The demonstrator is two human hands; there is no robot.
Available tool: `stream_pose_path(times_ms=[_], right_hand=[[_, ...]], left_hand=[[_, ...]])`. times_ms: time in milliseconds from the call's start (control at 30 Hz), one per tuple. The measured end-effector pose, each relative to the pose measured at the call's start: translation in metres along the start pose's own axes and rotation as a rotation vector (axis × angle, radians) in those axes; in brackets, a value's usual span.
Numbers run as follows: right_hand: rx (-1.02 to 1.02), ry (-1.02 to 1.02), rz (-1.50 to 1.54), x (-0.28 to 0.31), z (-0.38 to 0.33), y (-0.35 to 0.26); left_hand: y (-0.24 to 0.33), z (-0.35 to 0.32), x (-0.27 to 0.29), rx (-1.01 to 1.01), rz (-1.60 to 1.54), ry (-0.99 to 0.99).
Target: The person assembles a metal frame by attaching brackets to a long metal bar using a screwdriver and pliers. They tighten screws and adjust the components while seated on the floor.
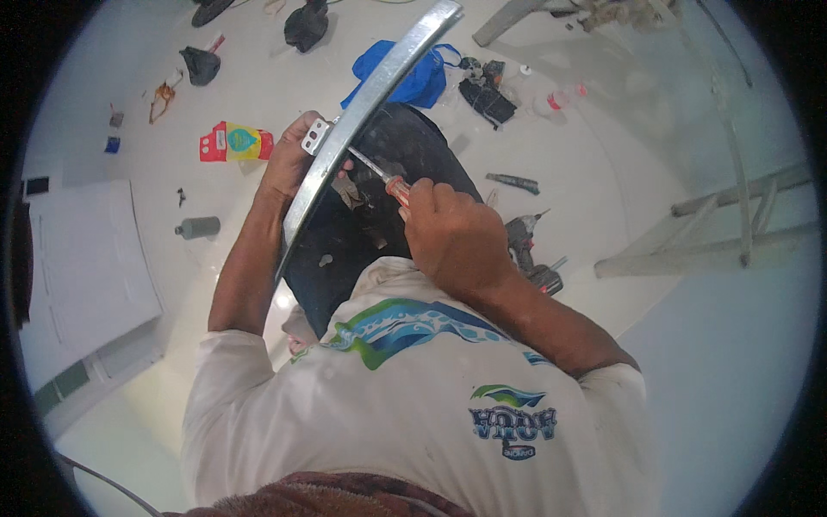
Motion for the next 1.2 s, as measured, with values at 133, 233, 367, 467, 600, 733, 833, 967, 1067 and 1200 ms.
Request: stream_pose_path(times_ms=[133,233,367,467,600,733,833,967,1067,1200], right_hand=[[-0.018,-0.053,0.183,-0.006,0.008,0.013],[-0.183,-0.156,0.789,-0.017,0.012,0.044],[-0.712,-0.515,1.399,-0.027,0.012,0.059],[-0.681,-0.419,1.449,-0.030,0.008,0.052],[-0.116,0.141,0.322,-0.016,0.010,0.027],[-0.283,-0.051,0.486,-0.019,0.012,0.037],[-0.579,-0.281,1.025,-0.027,0.016,0.053],[-0.858,-0.479,1.529,-0.034,0.016,0.061],[-0.342,-0.054,1.044,-0.027,0.014,0.051],[0.021,0.166,0.314,-0.023,0.008,0.036]], left_hand=[[-0.004,0.001,0.006,0.018,-0.062,-0.011],[0.000,0.003,-0.003,0.010,-0.076,-0.017],[0.001,0.001,-0.009,0.012,-0.053,0.038],[0.001,0.001,-0.002,0.016,-0.001,0.050],[0.003,-0.001,0.000,-0.011,0.069,0.049],[0.001,0.001,-0.001,-0.012,0.030,0.044],[0.000,0.000,-0.012,-0.025,0.019,0.113],[0.000,0.000,-0.007,-0.009,0.019,0.096],[0.001,-0.002,0.000,-0.017,0.072,0.123],[0.000,-0.002,-0.002,-0.040,0.135,0.152]])
Point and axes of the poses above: each hand's wrist, its own z-axis towards the middle knuckle, its own x-axis out of the back of the hand, y = z × x, the point moved 3 cm from there along z, towards the middle knuckle, and after that the axes turned 3 degrees about z, right-handed, at the moved point
